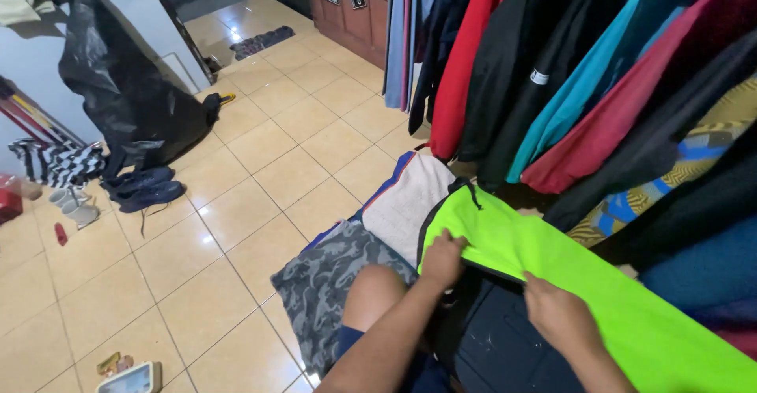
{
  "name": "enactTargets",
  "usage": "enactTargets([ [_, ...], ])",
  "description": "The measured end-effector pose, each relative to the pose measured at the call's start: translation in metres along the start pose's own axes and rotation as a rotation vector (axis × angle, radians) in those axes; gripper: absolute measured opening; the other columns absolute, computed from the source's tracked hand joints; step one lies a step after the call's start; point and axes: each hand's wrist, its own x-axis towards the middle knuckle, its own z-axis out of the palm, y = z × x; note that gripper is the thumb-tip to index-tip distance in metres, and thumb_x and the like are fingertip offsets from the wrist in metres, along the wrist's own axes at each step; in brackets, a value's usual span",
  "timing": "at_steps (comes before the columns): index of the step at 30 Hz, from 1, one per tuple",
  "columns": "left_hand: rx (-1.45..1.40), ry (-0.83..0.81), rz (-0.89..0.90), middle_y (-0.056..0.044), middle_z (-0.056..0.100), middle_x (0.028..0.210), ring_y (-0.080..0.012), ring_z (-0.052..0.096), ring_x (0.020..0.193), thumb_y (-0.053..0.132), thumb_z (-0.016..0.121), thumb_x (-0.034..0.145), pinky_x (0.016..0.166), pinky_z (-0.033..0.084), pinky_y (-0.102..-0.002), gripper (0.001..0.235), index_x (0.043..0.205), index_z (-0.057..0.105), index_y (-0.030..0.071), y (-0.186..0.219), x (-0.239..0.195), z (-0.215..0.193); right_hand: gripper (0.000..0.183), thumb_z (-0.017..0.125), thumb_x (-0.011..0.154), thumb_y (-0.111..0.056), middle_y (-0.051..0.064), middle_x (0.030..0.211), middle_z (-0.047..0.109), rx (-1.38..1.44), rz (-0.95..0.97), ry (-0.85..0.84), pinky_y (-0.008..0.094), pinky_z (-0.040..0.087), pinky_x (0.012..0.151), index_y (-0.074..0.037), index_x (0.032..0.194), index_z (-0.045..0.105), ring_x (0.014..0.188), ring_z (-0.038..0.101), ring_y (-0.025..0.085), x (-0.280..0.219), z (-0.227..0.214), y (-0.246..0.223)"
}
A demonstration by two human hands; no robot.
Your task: The person folds a neon green jacket on top of a black suitcase. They smooth the fabric, fold the sleeves inward, and fold the jacket in half multiple times to create a compact bundle.
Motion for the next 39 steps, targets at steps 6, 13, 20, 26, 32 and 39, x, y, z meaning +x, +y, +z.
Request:
enactTargets([
  [6, 0.046, 0.110, -0.275, -0.009, 0.059, 0.096, -0.0355, 0.058, 0.092, -0.007, 0.061, 0.077, 0.078, 0.050, -0.052, 0.056, 0.113, 0.079, 0.033, -0.046, 0.015, -0.053, 0.046, 0.050, 0.095, -0.039, -0.008, 0.132, 0.072, 0.020, -0.032, 0.209, 0.045, 0.062, 0.077, -0.030, 0.139, 0.062, 0.102, 0.076, 0.027, -0.040, -0.014, 0.031],
  [13, -0.752, -0.043, -0.853, -0.014, 0.060, 0.138, -0.0458, 0.068, 0.104, 0.022, 0.037, 0.090, 0.075, 0.059, -0.048, 0.057, 0.140, 0.060, 0.038, -0.024, 0.004, -0.097, 0.047, 0.051, 0.095, -0.040, 0.000, 0.132, 0.072, 0.111, -0.109, 0.153, 0.045, 0.061, 0.093, -0.026, 0.139, 0.062, 0.111, 0.075, 0.025, -0.052, 0.009, 0.019],
  [20, -1.696, 0.108, -0.830, -0.009, 0.043, 0.059, -0.0182, 0.042, 0.054, -0.015, 0.028, 0.048, 0.058, 0.046, -0.029, 0.101, 0.134, 0.068, 0.020, -0.065, 0.018, -0.032, 0.045, 0.049, 0.096, -0.040, -0.003, 0.131, 0.071, 0.144, -0.006, 0.065, 0.051, 0.059, 0.090, -0.033, 0.140, 0.059, 0.112, 0.072, 0.029, -0.075, 0.011, -0.003],
  [26, -1.145, 0.257, -0.853, -0.001, 0.078, 0.116, -0.0183, 0.068, 0.110, 0.051, 0.057, 0.090, 0.095, 0.050, -0.029, 0.047, 0.109, 0.080, 0.014, -0.062, 0.017, -0.059, 0.028, 0.056, 0.096, -0.034, 0.000, 0.113, 0.077, 0.139, -0.153, 0.262, 0.047, 0.058, 0.080, -0.024, 0.120, 0.067, 0.105, 0.072, 0.027, -0.086, 0.029, 0.001],
  [32, -0.464, 0.294, -0.648, -0.005, 0.066, 0.075, -0.0210, 0.060, 0.064, 0.030, 0.085, 0.073, 0.067, 0.048, -0.038, 0.051, 0.118, 0.063, 0.020, -0.077, 0.012, -0.057, 0.020, 0.057, 0.099, -0.034, 0.000, 0.092, 0.076, 0.040, -0.242, 0.232, 0.046, 0.056, 0.062, -0.022, 0.112, 0.067, 0.084, 0.071, 0.026, -0.090, 0.027, -0.022],
  [39, -0.293, 0.380, -0.700, -0.025, 0.072, 0.117, -0.0445, 0.066, 0.112, 0.046, 0.062, 0.095, 0.099, 0.048, -0.050, 0.054, 0.128, 0.067, 0.003, -0.130, 0.022, -0.055, 0.023, 0.055, 0.103, -0.040, -0.004, 0.083, 0.070, -0.032, -0.308, 0.212, 0.038, 0.056, 0.054, -0.022, 0.094, 0.065, 0.077, 0.067, 0.018, -0.078, 0.031, -0.052],
])
